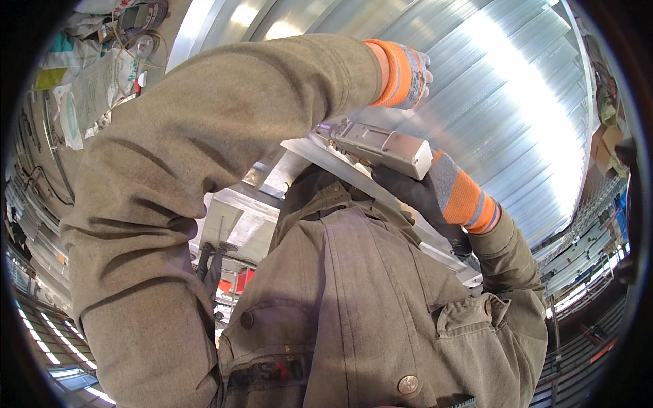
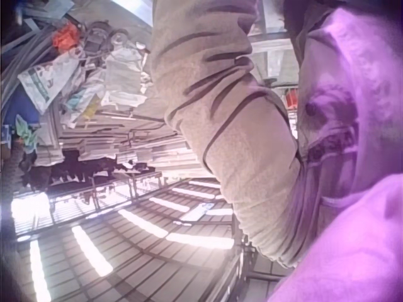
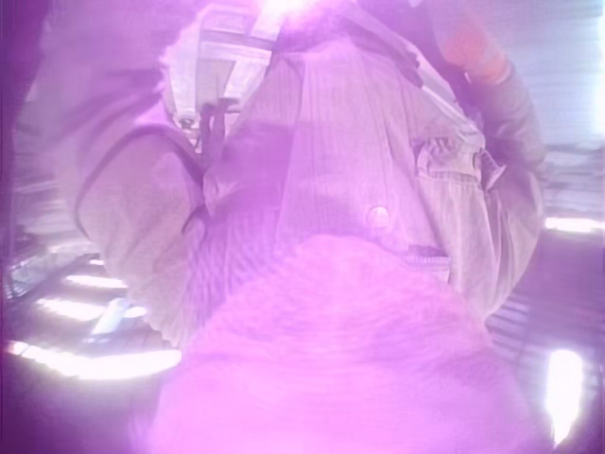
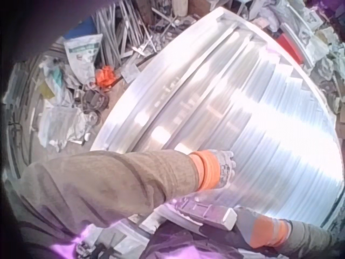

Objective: The person positions a large corrugated metal panel on a frame and uses a handheld welding torch to join seams along the panel. The person repositions the panel and continues welding along multiple seams, then sets the panel aside.

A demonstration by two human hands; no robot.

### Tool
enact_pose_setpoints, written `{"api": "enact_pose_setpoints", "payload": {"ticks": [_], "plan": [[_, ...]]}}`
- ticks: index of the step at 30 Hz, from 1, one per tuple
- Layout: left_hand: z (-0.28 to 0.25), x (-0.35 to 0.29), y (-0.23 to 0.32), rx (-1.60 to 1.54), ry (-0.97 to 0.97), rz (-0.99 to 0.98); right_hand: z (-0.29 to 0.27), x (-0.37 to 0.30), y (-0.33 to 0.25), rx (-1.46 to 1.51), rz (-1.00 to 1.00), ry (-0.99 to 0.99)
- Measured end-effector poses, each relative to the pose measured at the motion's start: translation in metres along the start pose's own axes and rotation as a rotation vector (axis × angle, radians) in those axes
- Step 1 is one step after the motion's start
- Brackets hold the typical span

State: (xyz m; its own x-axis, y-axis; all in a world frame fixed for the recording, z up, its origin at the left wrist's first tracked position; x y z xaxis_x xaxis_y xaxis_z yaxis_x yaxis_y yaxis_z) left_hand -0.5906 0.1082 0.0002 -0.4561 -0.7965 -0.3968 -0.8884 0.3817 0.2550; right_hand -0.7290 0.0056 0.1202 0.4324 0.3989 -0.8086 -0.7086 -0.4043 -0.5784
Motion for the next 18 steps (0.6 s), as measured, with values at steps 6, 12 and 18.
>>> {"api": "enact_pose_setpoints", "payload": {"ticks": [6,12,18], "plan": [[-0.001,-0.004,0.001,-0.121,0.033,-0.090,-0.003,-0.005,-0.009,0.080,0.049,-0.032],[0.002,-0.003,0.001,0.012,0.018,-0.049,-0.002,-0.003,0.004,0.029,-0.024,0.003],[0.006,0.001,0.001,0.003,0.033,-0.090,-0.004,-0.005,0.012,0.000,-0.097,0.023]]}}
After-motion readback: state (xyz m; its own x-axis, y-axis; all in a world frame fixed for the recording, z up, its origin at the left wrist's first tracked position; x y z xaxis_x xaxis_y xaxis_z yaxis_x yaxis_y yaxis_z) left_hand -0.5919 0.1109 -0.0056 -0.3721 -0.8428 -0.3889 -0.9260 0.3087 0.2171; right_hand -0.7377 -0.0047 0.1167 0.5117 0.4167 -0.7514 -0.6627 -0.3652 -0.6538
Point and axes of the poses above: each hand's wrist, its own x-axis towards the middle knuckle, its own z-axis out of the palm, y = z × x, the point moved 1 cm from there along x, towards the middle knuckle, and after that the axes turned 7 degrees about z, right-handed, at the moved point
